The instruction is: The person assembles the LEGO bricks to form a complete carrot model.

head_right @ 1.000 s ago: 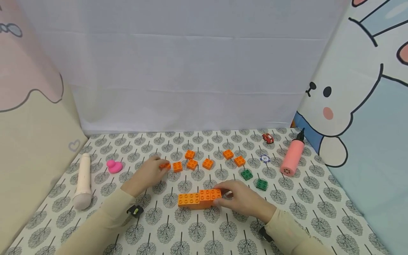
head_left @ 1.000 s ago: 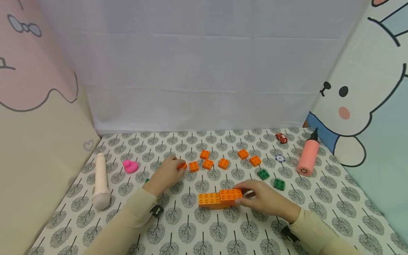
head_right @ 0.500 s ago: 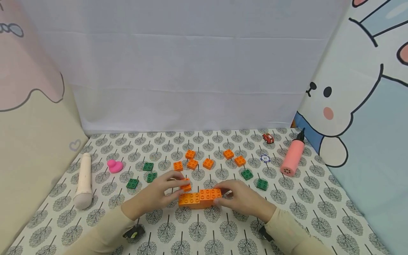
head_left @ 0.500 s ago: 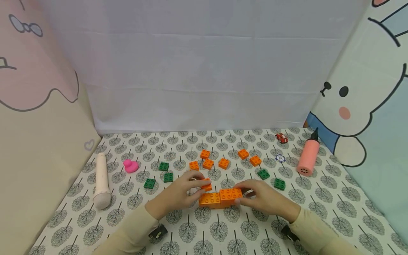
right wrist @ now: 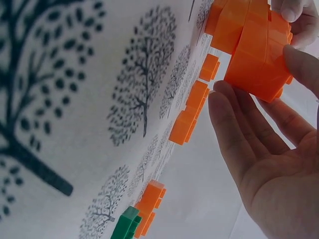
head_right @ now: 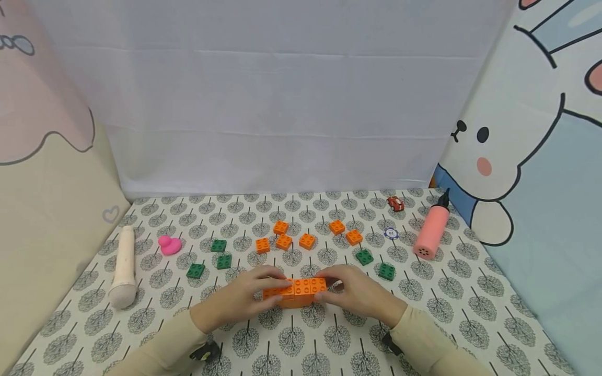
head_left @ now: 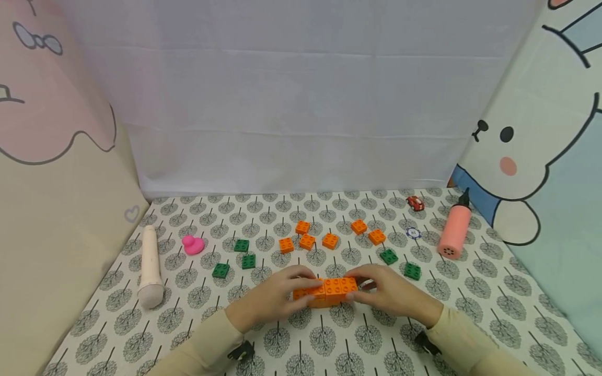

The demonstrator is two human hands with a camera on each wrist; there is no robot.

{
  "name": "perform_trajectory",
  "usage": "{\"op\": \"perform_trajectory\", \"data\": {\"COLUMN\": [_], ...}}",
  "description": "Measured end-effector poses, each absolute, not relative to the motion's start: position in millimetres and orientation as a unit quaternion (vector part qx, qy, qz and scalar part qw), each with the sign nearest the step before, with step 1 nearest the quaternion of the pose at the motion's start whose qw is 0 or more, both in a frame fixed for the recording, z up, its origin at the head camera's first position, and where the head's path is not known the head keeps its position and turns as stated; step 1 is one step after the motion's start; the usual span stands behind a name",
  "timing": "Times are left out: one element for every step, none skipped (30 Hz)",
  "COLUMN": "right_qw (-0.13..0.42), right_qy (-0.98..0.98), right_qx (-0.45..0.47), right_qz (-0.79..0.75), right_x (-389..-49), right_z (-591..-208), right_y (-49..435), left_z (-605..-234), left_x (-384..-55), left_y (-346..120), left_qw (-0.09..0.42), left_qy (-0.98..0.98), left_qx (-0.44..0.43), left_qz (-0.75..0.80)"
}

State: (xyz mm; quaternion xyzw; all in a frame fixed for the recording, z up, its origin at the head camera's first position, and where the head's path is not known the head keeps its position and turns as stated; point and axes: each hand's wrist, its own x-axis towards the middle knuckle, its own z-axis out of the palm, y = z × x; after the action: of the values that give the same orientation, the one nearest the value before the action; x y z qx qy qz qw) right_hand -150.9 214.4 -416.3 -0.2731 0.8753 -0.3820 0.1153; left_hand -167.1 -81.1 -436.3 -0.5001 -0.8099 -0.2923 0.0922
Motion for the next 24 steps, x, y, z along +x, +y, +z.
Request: {"op": "perform_trajectory", "data": {"right_qw": [0.115, 0.116, 0.115, 0.115, 0.116, 0.116, 0.117, 0.118, 0.118, 0.118, 0.118, 0.118, 0.118, 0.119, 0.119, 0.120, 0.120, 0.120, 0.120, 0.120, 0.119, 0.118, 0.117, 0.115], "right_qy": [0.875, 0.875, 0.875, 0.875, 0.875, 0.875, 0.875, 0.874, 0.874, 0.873, 0.872, 0.871, 0.870, 0.869, 0.869, 0.868, 0.868, 0.868, 0.869, 0.870, 0.871, 0.872, 0.872, 0.872], "right_qx": [-0.273, -0.273, -0.273, -0.273, -0.272, -0.272, -0.272, -0.272, -0.272, -0.272, -0.273, -0.274, -0.275, -0.275, -0.275, -0.275, -0.275, -0.274, -0.273, -0.272, -0.271, -0.271, -0.271, -0.270], "right_qz": [-0.382, -0.382, -0.382, -0.382, -0.383, -0.383, -0.384, -0.385, -0.386, -0.387, -0.389, -0.390, -0.392, -0.393, -0.395, -0.395, -0.395, -0.396, -0.395, -0.394, -0.393, -0.391, -0.391, -0.391], "right_x": [-151.1, -151.1, -151.1, -151.0, -151.0, -151.0, -151.0, -150.9, -151.0, -151.1, -151.1, -151.3, -151.3, -151.3, -151.2, -151.2, -151.3, -151.2, -151.1, -151.1, -151.0, -151.1, -151.1, -151.2], "right_z": [-416.5, -416.5, -416.6, -416.6, -416.5, -416.4, -416.4, -416.4, -416.6, -416.6, -416.7, -416.9, -417.0, -417.1, -417.2, -417.1, -417.1, -417.1, -417.0, -416.9, -417.0, -417.2, -417.3, -417.6], "right_y": [214.4, 214.3, 214.3, 214.2, 214.2, 214.3, 214.3, 214.3, 214.4, 214.5, 214.7, 214.8, 214.7, 214.7, 214.5, 214.5, 214.3, 214.2, 214.0, 213.9, 213.9, 213.8, 213.7, 213.7], "left_z": [-436.7, -437.2, -437.4, -437.0, -436.1, -435.4, -434.4, -433.1, -431.8, -430.9, -430.2, -429.9, -429.5, -429.7, -429.8, -429.9, -429.7, -429.6, -429.2, -428.9, -428.5, -428.3, -428.0, -427.9], "left_x": [-166.8, -166.8, -166.7, -166.5, -165.9, -165.5, -164.8, -164.3, -163.6, -163.2, -162.9, -163.0, -162.9, -163.1, -163.2, -163.2, -163.3, -163.4, -163.4, -163.4, -163.3, -163.3, -163.3, -163.3], "left_y": [-81.1, -81.0, -80.9, -80.7, -80.5, -80.1, -79.5, -78.9, -78.3, -77.7, -77.2, -76.7, -76.5, -76.2, -76.1, -76.1, -76.0, -75.9, -75.9, -75.8, -75.7, -75.5, -75.3, -75.0], "left_qw": [0.086, 0.083, 0.077, 0.066, 0.052, 0.039, 0.025, 0.011, -0.002, -0.012, -0.018, -0.021, -0.024, -0.027, -0.029, -0.031, -0.033, -0.035, -0.037, -0.039, -0.040, -0.041, -0.041, -0.041], "left_qy": [-0.814, -0.816, -0.819, -0.824, -0.830, -0.835, -0.840, -0.843, -0.847, -0.849, -0.850, -0.850, -0.850, -0.850, -0.851, -0.852, -0.853, -0.854, -0.855, -0.855, -0.856, -0.855, -0.854, -0.854], "left_qx": [-0.496, -0.493, -0.489, -0.480, -0.469, -0.457, -0.444, -0.431, -0.417, -0.406, -0.400, -0.396, -0.392, -0.390, -0.386, -0.383, -0.380, -0.376, -0.374, -0.371, -0.369, -0.367, -0.366, -0.365], "left_qz": [-0.290, -0.289, -0.290, -0.292, -0.298, -0.305, -0.312, -0.321, -0.330, -0.337, -0.344, -0.348, -0.351, -0.354, -0.355, -0.356, -0.356, -0.357, -0.358, -0.360, -0.361, -0.363, -0.366, -0.368]}}
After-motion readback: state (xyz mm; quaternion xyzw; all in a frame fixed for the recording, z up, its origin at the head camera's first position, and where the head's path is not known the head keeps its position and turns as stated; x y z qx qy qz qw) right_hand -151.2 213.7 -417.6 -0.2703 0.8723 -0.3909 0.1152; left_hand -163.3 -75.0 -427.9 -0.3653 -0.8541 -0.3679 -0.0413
